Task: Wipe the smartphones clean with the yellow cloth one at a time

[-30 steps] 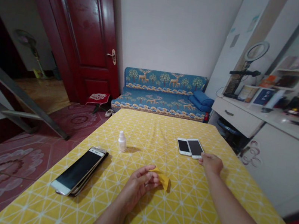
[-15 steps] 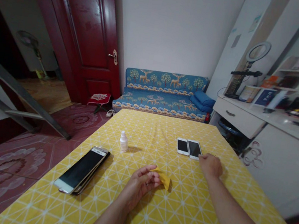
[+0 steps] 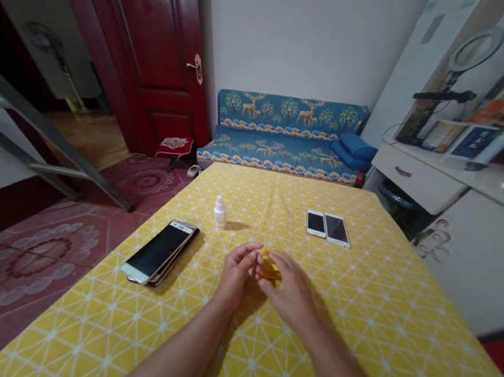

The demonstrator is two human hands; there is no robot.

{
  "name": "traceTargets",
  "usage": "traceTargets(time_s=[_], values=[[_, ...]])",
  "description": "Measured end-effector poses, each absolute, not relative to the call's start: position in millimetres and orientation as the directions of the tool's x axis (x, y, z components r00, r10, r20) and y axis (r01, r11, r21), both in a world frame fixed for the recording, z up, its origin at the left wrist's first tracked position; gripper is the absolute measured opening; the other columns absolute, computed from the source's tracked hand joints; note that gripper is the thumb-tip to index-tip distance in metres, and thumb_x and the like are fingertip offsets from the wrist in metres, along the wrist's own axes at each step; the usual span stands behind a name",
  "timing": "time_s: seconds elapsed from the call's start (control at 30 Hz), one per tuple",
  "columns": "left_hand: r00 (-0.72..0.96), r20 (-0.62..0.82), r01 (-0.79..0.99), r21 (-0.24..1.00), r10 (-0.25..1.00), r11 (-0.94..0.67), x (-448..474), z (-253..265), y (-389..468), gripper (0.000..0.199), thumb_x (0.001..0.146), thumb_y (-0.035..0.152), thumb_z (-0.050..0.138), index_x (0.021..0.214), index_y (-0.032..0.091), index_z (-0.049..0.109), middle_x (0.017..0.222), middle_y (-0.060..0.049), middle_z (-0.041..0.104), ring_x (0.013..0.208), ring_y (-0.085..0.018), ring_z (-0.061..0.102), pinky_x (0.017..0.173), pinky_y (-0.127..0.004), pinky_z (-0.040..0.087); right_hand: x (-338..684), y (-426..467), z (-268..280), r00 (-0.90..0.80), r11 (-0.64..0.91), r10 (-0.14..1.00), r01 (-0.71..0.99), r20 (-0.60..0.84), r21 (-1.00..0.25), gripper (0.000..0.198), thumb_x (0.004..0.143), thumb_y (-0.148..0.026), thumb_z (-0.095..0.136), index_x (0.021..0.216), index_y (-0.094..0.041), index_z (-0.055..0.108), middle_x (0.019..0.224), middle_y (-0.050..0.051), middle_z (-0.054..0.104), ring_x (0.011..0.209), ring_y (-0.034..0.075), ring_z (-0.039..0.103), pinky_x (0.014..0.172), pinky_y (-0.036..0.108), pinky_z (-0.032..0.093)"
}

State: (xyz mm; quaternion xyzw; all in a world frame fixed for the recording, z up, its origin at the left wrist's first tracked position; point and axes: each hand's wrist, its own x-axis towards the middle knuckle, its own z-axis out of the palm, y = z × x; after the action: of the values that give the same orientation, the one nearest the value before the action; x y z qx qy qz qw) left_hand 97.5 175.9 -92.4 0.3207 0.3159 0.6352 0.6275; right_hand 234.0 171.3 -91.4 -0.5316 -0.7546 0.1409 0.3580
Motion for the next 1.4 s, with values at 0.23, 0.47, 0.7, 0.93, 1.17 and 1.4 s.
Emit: traceTargets(time_s=[0.23,0.47,0.7,0.93,1.17,1.4], values=[[-0.131,0.125,-0.351,0.922,0.983,-0.164,98,-93,173,0.019,0.079,0.031,0.066,0.091,0.016,0.068,0.064,0.002,0.059,0.050,-0.007,0.047,0.054,-0.021,0.039,226,164,-103,-0.277,0.420,0.885,0.822,0.374,-0.384,0.036,0.082,-0.006,0.054,0.111,-0.020,0.068,0.130,0.010,0.061,0.126,0.028,0.049,0.106,0.047,0.039],[-0.168,0.330,0.078,0.944,0.929,-0.321,64,-64,160,0.021,0.086,0.025,0.054,0.101,0.018,0.067,0.093,-0.007,0.069,0.088,-0.018,0.064,0.077,-0.029,0.049,228,177,-109,-0.213,0.391,0.872,0.844,0.440,-0.366,0.026,0.084,-0.011,0.055,0.104,-0.020,0.070,0.113,0.009,0.066,0.105,0.026,0.056,0.092,0.041,0.046],[-0.218,0.468,0.909,0.418,0.856,0.003,-53,-33,139,0.051,0.077,0.032,0.065,0.126,0.019,0.058,0.124,-0.013,0.060,0.120,-0.032,0.050,0.103,-0.046,0.038,233,180,-114,-0.231,0.422,0.861,0.821,0.454,-0.383,0.024,0.085,-0.018,0.057,0.105,-0.021,0.070,0.114,0.008,0.065,0.104,0.025,0.056,0.092,0.041,0.046],[-0.310,0.078,0.922,0.269,0.948,0.279,-90,-45,127,0.085,0.077,0.044,0.066,0.148,0.015,0.030,0.125,-0.017,0.061,0.114,-0.030,0.059,0.089,-0.036,0.046,233,181,-114,-0.212,0.421,0.862,0.805,0.460,-0.418,0.025,0.083,-0.018,0.058,0.103,-0.022,0.071,0.113,0.007,0.066,0.104,0.024,0.057,0.092,0.040,0.046],[-0.316,0.161,0.944,0.148,0.935,0.293,-73,-38,126,0.077,0.077,0.039,0.063,0.146,0.019,0.034,0.116,-0.015,0.063,0.107,-0.030,0.060,0.086,-0.037,0.046,232,180,-113,-0.194,0.410,0.869,0.796,0.455,-0.445,0.024,0.082,-0.017,0.058,0.101,-0.022,0.072,0.111,0.007,0.066,0.103,0.023,0.057,0.094,0.040,0.046],[-0.327,0.193,0.945,0.067,0.925,0.320,-62,-31,125,0.081,0.068,0.033,0.065,0.144,0.022,0.038,0.111,-0.016,0.060,0.105,-0.034,0.059,0.084,-0.040,0.046,234,182,-117,-0.192,0.429,0.858,0.778,0.476,-0.458,0.024,0.081,-0.017,0.058,0.100,-0.023,0.072,0.111,0.006,0.066,0.102,0.022,0.057,0.092,0.040,0.045]])
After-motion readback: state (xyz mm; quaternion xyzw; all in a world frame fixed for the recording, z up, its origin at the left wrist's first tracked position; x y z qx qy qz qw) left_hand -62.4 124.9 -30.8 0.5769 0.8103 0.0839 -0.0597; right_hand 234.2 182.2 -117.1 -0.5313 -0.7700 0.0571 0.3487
